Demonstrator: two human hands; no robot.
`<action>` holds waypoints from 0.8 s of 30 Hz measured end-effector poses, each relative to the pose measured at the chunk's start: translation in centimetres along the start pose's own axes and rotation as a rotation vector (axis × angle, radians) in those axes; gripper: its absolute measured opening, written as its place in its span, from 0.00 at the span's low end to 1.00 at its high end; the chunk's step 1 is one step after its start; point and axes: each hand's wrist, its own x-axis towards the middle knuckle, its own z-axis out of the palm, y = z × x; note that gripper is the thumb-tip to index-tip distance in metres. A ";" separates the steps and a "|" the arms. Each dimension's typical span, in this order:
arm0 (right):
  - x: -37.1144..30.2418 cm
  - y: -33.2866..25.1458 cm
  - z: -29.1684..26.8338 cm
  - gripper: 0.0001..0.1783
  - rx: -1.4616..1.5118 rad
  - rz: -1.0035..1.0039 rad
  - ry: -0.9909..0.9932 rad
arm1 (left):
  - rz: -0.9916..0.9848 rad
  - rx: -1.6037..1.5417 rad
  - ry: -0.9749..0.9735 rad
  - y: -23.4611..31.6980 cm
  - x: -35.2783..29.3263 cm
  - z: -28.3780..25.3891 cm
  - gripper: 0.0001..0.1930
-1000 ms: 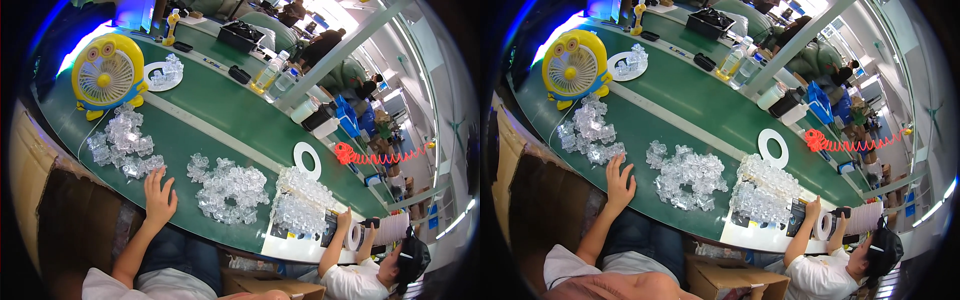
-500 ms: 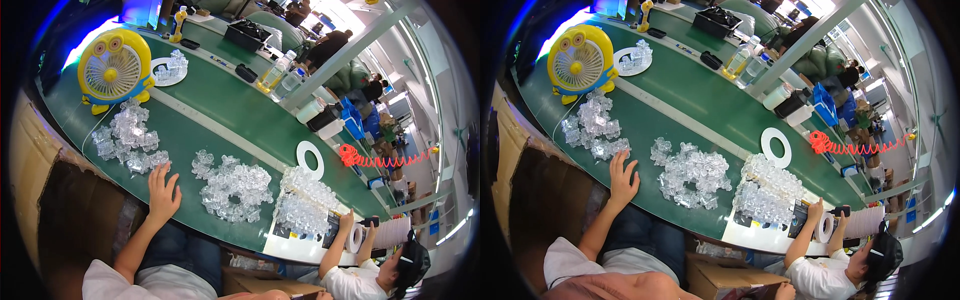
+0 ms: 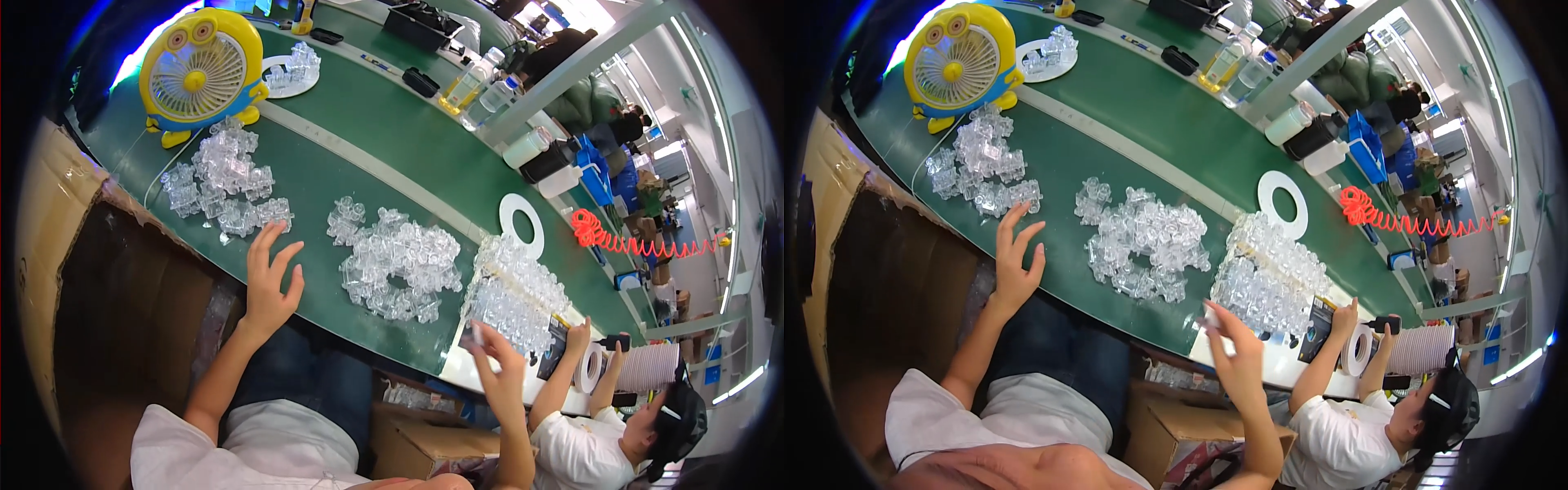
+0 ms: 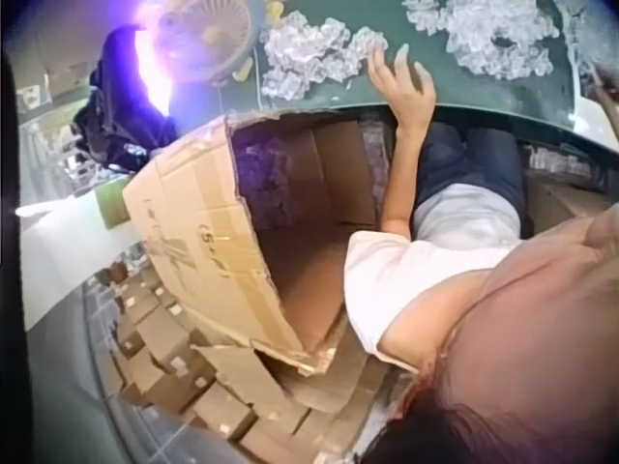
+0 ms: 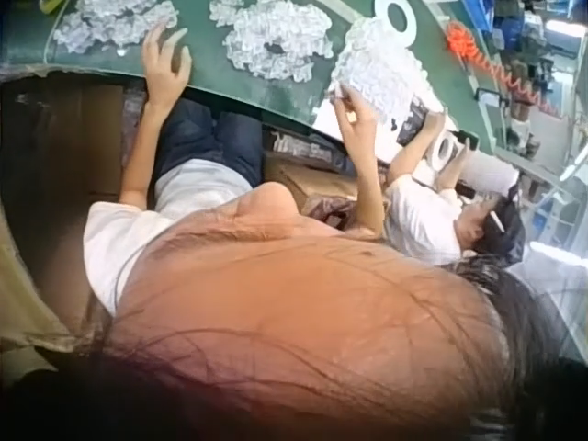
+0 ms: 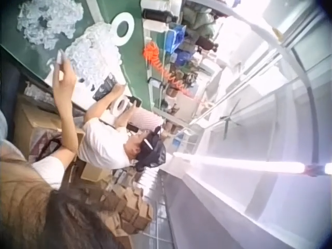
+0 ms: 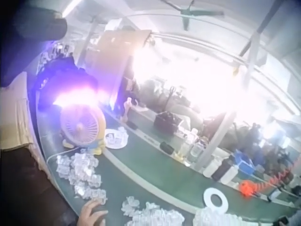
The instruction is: Assembling decorative crystal pieces onto a base for lighting fixtures.
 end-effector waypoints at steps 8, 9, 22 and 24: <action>4.5 -2.9 3.7 0.21 -0.167 -0.598 -0.151 | -0.172 -0.922 -0.392 6.6 0.6 -0.7 0.17; 4.5 -3.3 4.0 0.21 -0.169 -0.596 -0.147 | -0.168 -0.924 -0.394 7.0 0.6 -0.3 0.17; 3.9 -5.5 5.4 0.30 0.329 -0.090 -0.351 | -0.204 -1.114 -0.332 8.7 -0.3 0.4 0.09; 4.3 -5.4 5.4 0.28 0.415 0.002 -0.405 | -0.247 -1.124 -0.304 8.8 -0.3 0.3 0.08</action>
